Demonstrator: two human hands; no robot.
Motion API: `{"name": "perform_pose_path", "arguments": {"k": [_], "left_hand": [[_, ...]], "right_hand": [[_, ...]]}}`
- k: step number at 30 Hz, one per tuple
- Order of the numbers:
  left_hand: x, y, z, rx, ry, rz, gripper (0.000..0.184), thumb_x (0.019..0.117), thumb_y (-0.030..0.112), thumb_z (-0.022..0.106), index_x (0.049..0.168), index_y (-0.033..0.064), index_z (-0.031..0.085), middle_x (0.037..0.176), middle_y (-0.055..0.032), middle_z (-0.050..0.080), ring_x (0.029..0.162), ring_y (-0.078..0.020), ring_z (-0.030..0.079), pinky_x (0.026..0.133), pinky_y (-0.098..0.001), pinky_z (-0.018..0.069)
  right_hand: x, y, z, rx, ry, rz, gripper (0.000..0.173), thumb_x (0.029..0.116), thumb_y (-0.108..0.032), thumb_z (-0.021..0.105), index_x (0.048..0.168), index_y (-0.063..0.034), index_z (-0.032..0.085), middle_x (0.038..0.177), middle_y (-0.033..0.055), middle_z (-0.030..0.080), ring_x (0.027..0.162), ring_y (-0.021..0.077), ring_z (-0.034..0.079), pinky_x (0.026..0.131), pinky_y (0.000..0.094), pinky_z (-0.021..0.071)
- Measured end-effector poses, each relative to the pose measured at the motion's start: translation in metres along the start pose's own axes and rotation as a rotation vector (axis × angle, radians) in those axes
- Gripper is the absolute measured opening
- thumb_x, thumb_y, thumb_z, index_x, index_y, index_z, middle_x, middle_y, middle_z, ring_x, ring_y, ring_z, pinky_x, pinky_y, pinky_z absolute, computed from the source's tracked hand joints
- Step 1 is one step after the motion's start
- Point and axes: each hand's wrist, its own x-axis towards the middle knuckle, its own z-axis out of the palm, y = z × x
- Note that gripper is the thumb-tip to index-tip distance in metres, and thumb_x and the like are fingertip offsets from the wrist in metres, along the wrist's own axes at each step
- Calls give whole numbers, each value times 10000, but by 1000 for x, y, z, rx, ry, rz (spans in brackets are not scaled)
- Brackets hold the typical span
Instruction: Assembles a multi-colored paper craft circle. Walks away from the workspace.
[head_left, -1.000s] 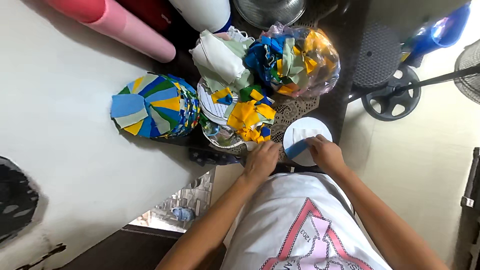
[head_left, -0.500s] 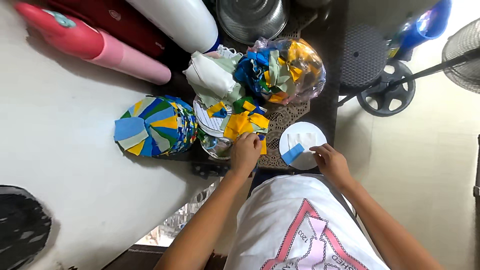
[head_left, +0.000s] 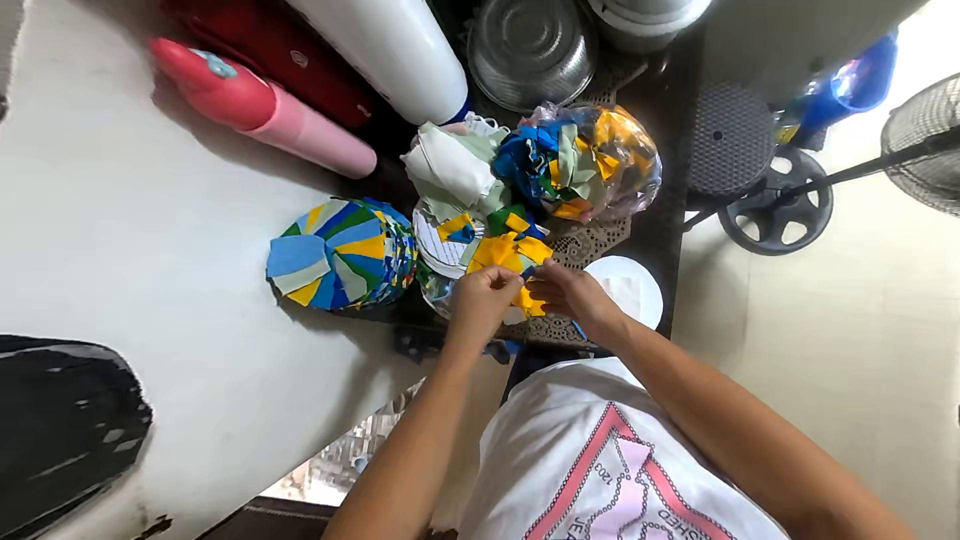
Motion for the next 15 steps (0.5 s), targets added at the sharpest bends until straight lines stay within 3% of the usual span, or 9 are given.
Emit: {"name": "perform_pose_path", "arguments": {"k": [3,6,9,12,13,15], "left_hand": [[-16,9,8,40,-67,134,146,971,157,691,1011,37,766,970,-90,737,908,-172,692,852,-407,562],[-24,3,10,-173,45,147,141,984,137,658,1017,35,749,944,-52,722,855,-99,668,800,-308,553],[-22,-8,8,-496,7,-62,249,1071,139,478,1153,5,670,1094,-84,701,931,-140,678,831,-313,562],[-26,-11,11,-764,-309,-293,435,1122,244,300,1348,5,586,1247,-104,676,1107,-190,662,951,-379,539],[-28,-11,13,-811,-382,-323,434,1123,243,296,1358,11,577,1248,-96,673,1118,-186,659,962,-376,537],[-33,-11,21,-828,-386,-338,329,1102,148,415,1305,0,627,1194,-98,693,1048,-182,684,911,-354,572]], "right_hand": [[2,1,1,219,12,58,522,1131,-396,336,1288,23,604,1073,141,693,895,175,704,807,313,589],[1,3,-9,292,38,112,321,1105,-197,439,1247,28,619,1060,144,683,853,188,706,762,309,604],[-6,6,-23,251,-21,124,318,1115,-166,394,1248,32,605,1072,147,683,845,187,712,766,305,610],[-12,8,-31,183,-61,142,320,1118,-168,383,1209,31,616,1030,126,702,833,176,720,762,303,614],[-14,9,-34,150,-75,142,311,1114,-160,389,1193,28,624,1028,120,707,852,178,723,776,312,617],[-17,12,-41,90,-108,137,297,1103,-131,409,1180,34,643,1047,120,717,900,190,727,818,337,617]]}}
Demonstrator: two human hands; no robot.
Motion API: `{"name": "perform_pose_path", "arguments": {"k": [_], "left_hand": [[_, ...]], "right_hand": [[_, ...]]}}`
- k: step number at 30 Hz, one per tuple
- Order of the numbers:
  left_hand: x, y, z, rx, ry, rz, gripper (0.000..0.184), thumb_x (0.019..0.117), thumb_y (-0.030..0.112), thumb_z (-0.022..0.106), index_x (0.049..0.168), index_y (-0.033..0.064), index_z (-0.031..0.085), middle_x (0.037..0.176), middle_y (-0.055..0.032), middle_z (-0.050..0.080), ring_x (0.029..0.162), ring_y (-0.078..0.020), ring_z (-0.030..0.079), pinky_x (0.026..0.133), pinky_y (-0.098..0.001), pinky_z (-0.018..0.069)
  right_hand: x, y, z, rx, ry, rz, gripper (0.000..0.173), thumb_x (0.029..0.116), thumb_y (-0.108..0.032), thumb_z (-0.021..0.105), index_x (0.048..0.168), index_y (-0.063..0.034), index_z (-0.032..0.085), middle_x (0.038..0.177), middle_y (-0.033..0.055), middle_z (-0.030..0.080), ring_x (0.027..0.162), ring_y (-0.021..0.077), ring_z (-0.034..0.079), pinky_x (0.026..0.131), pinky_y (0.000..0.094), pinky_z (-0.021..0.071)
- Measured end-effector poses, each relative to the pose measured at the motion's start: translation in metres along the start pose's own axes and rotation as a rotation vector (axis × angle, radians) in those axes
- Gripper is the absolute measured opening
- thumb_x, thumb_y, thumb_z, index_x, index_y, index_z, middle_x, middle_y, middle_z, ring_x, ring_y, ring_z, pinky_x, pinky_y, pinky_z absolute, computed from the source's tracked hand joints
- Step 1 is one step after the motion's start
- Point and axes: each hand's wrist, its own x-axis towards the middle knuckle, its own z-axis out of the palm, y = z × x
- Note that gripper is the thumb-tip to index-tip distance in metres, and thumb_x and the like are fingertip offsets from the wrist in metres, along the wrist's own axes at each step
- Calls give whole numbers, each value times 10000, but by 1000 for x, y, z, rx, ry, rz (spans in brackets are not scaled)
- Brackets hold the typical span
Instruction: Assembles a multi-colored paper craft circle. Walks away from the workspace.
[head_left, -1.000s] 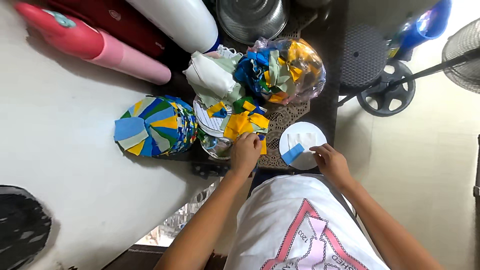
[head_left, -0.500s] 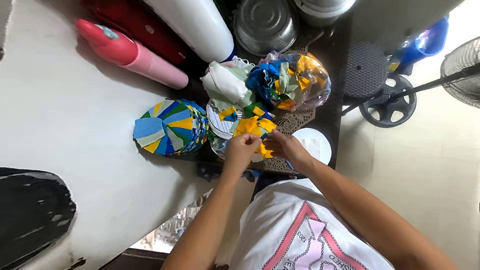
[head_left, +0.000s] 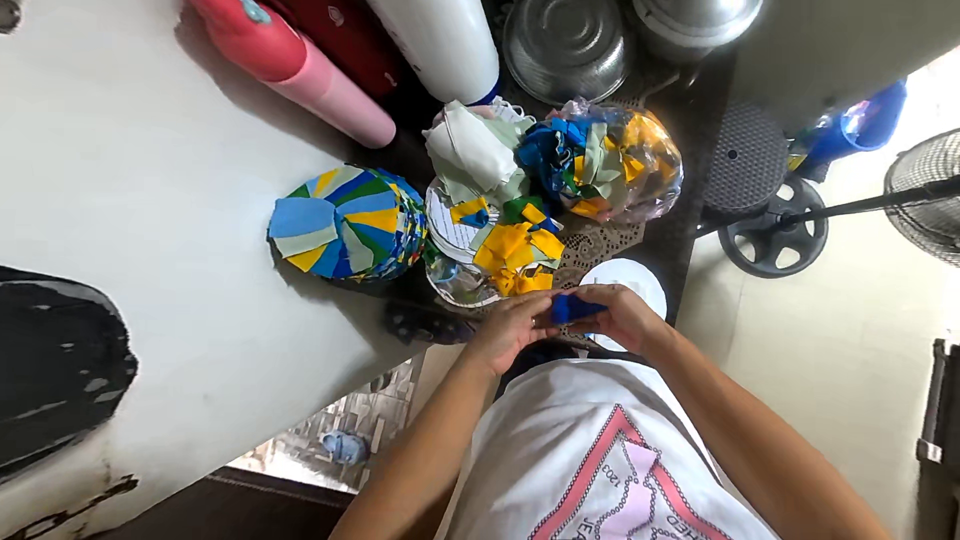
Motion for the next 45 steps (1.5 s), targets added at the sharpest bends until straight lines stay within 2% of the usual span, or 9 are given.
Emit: {"name": "perform_pose_path", "arguments": {"k": [2,5,8,11,18,23,36,41,45], "left_hand": [[1,-9,8,84,80,68,225,1040,43,553,1219,-16,676,1136,-100,715,965,-159,703,852,-315,591],[8,-34,12,416,179,281,175,975,89,671,1118,22,747,1050,-64,755,889,-87,721,810,-262,603],[6,-51,17,696,196,345,181,976,146,673,1095,48,767,1017,-62,762,878,-75,713,836,-261,582],[4,-57,22,806,127,245,188,991,145,649,1101,25,743,1011,-92,749,893,-125,707,860,-310,570],[19,-64,27,770,132,165,191,1005,128,612,1112,3,710,1002,-109,725,879,-145,687,845,-334,559],[29,-54,36,907,204,228,212,1006,104,588,1133,-2,720,1066,-155,732,974,-218,704,917,-374,550],[47,-59,37,997,310,313,206,984,79,618,1151,-27,676,1027,-176,727,940,-265,718,873,-416,572],[49,-60,36,985,322,326,207,985,95,630,1151,-24,664,1024,-169,727,912,-262,722,858,-427,579],[46,-64,28,868,305,344,210,987,68,627,1173,-28,648,1072,-157,734,947,-199,735,881,-357,591]], "right_hand": [[-3,4,-5,-81,-23,-11,254,1075,-78,450,1177,38,653,1051,108,719,915,179,724,832,339,614],[-8,13,-9,-222,-7,-14,222,1036,-10,505,1192,47,654,1048,87,716,894,143,720,817,316,617],[-14,29,-12,-413,25,-15,215,1035,-17,536,1210,40,647,1069,92,700,893,118,704,806,301,603],[-16,46,-20,-663,41,-48,231,1028,-46,568,1229,50,627,1094,150,704,886,144,716,820,323,607],[-16,39,-26,-1051,217,-112,231,1027,-97,565,1163,22,708,1099,177,729,997,247,717,942,416,555],[-3,28,-29,-1077,269,-118,206,1029,-105,574,1133,15,705,1044,169,732,935,260,723,899,447,565],[8,24,-28,-1227,373,-104,205,1045,-140,569,1143,-7,692,999,212,726,1001,402,703,865,594,533],[10,25,-30,-1220,383,-110,206,1044,-137,567,1141,-3,689,987,222,722,991,415,702,857,604,536],[11,25,-30,-1224,384,-118,197,1040,-130,574,1125,3,693,978,225,722,981,417,703,854,601,535]]}}
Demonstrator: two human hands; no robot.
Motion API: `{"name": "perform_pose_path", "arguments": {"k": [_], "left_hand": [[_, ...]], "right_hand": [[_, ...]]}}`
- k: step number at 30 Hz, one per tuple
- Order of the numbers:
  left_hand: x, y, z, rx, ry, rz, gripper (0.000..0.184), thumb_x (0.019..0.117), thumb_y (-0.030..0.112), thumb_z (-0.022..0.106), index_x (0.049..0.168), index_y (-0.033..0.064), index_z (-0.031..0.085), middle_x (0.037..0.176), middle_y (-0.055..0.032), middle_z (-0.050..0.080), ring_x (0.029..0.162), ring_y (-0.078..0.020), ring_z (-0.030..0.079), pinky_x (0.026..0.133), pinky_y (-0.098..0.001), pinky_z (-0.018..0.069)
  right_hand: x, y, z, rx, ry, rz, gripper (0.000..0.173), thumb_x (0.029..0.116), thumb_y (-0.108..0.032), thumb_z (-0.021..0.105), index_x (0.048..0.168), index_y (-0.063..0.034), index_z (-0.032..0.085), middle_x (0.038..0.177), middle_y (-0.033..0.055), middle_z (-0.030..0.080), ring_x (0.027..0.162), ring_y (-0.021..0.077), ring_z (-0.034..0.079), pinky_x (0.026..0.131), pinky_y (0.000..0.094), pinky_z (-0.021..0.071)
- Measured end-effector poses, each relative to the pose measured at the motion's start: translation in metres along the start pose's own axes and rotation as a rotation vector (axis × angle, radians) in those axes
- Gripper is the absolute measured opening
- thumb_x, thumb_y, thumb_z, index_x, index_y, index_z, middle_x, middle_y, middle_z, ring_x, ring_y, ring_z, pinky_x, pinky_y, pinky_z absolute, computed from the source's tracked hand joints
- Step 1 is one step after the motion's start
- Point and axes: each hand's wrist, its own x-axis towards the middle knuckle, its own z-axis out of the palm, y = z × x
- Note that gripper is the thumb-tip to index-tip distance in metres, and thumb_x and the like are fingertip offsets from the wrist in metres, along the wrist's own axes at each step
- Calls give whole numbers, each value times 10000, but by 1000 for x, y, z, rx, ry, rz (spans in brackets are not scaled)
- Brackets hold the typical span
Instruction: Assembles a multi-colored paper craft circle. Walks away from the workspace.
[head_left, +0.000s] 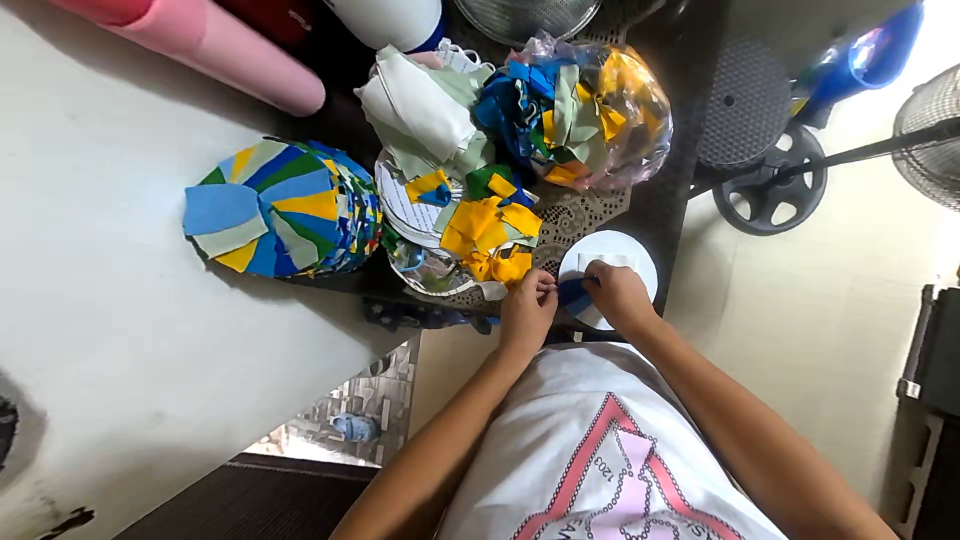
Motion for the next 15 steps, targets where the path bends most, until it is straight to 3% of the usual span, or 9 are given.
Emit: {"name": "perform_pose_path", "arguments": {"k": [8,12,15], "left_hand": [[-14,-17,-3,-108,24,31,216,975,9,576,1176,-29,644,1130,-135,733,958,-154,727,882,-309,580],[-22,-24,-6,-18,25,74,224,986,23,568,1179,-37,665,1153,-178,713,999,-228,723,904,-367,587],[-25,-32,-4,135,53,236,271,968,-6,537,1159,-8,729,1172,-205,706,1016,-323,708,901,-441,578]], "right_hand": [[1,-1,-2,-19,-10,1,184,1040,-129,579,1115,-7,694,966,215,722,962,406,705,838,596,538],[2,-2,-1,-46,-1,15,189,1041,-158,589,1120,-27,699,959,207,726,954,409,707,819,602,536],[2,-4,-2,-74,2,30,190,1044,-171,587,1126,-43,701,960,200,729,955,409,707,812,602,534]]}}
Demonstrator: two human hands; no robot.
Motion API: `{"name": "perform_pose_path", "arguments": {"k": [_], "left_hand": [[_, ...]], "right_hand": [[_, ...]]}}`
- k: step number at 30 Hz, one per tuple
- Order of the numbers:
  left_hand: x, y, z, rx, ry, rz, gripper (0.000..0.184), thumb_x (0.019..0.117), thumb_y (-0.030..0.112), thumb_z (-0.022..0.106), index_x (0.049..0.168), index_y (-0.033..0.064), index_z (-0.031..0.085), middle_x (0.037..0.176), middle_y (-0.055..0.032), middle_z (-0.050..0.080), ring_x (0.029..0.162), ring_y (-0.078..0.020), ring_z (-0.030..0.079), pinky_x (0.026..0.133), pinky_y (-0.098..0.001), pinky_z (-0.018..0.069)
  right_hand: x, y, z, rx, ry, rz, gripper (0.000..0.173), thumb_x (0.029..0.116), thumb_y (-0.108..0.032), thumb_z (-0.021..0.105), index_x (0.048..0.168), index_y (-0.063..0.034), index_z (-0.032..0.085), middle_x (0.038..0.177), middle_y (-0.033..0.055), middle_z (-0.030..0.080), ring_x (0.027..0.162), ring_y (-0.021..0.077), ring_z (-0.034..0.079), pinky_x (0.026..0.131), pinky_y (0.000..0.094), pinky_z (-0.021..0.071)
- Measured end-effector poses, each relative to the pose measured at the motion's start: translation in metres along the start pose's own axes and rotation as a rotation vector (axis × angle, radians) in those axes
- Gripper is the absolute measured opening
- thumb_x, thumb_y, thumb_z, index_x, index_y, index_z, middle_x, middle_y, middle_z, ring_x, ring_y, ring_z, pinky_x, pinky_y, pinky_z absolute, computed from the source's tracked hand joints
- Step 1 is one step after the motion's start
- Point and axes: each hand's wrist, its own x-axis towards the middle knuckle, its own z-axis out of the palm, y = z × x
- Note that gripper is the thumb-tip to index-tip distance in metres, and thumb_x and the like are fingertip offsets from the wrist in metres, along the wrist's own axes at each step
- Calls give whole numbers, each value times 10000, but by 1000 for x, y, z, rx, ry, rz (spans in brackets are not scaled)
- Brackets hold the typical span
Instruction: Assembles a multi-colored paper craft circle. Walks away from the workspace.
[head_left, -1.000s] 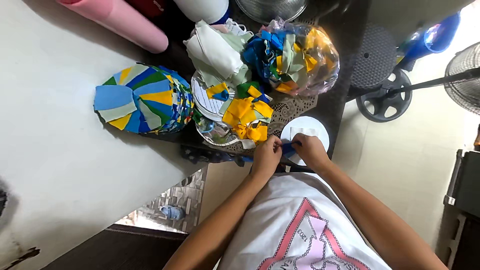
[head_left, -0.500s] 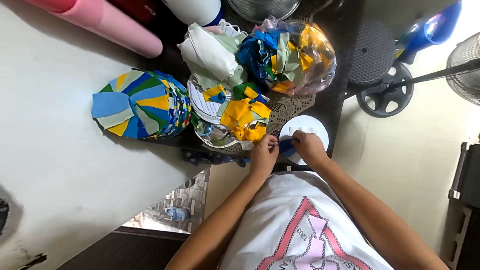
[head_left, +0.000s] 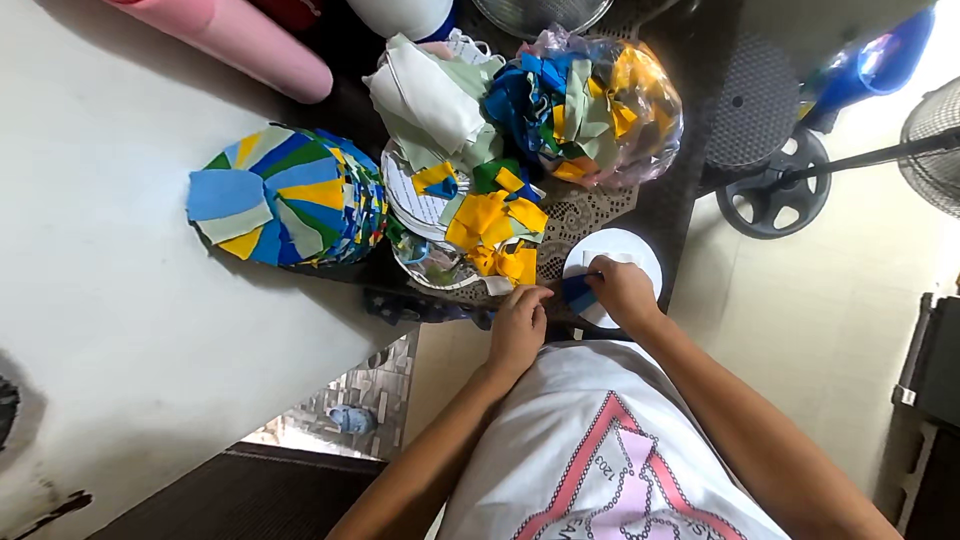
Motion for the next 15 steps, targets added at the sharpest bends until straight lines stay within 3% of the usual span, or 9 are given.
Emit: {"name": "perform_pose_path", "arguments": {"k": [2,7,15], "left_hand": [[-2,-2,1,80,3,101,309,959,-31,528,1169,18,748,1184,-230,699,1078,-397,693,922,-513,567],[-1,-5,5,245,9,276,393,903,-75,549,1197,78,760,1132,-245,696,1000,-444,699,813,-537,588],[2,-1,3,328,-92,265,427,912,-83,554,1262,87,730,1174,-280,673,1013,-481,685,829,-570,572]], "right_hand": [[0,-1,0,-13,1,3,191,1044,-173,587,1130,-47,702,958,200,729,955,410,708,806,603,534],[0,-2,0,-15,11,4,191,1040,-173,592,1136,-50,702,953,200,729,952,411,708,798,603,533],[1,-4,0,-30,6,19,200,1037,-189,601,1145,-54,701,954,204,729,956,421,708,788,617,532]]}}
